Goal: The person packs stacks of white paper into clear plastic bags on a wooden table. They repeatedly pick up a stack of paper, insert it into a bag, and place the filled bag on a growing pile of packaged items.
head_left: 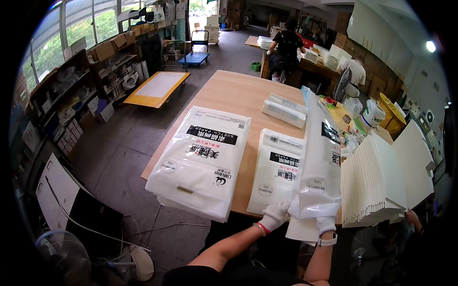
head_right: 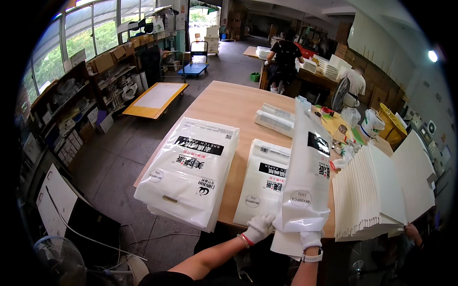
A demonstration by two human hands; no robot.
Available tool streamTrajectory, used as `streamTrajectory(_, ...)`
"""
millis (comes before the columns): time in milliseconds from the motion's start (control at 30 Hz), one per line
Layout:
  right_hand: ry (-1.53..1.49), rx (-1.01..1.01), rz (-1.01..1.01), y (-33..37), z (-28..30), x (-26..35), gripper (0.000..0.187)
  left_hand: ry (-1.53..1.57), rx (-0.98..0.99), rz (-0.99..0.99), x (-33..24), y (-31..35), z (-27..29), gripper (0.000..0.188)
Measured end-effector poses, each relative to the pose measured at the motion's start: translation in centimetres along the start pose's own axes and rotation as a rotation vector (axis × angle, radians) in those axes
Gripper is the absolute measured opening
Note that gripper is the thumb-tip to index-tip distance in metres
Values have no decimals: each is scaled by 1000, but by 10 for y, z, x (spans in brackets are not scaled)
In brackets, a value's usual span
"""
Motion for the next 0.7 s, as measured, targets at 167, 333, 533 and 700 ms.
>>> streamTrajectory(167, -68, 6, -16, -8, 0, 21, 46, 359, 15, 48, 43, 77, -127, 23)
streamTrajectory(333, 60, 302, 138, 37, -63, 57, 45, 585, -29, 550, 84, 102, -138, 35)
streamTrajectory(533, -154, 134, 272, 65, -59, 74, 20, 482, 265, 623, 69, 124, -102, 38)
streamTrajectory(700, -240, 51, 458, 50, -78, 62, 28, 669, 323, 854, 77, 133, -108, 41)
Point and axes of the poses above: each hand's wrist, its own y-axis away from the middle knuckle, its own z-axis out of the back of the hand, x = y × z, the point moved 3 cm from there along -y, towards the middle knuckle, and after that the axes turned 2 degrees about y, right-handed, at the moved point
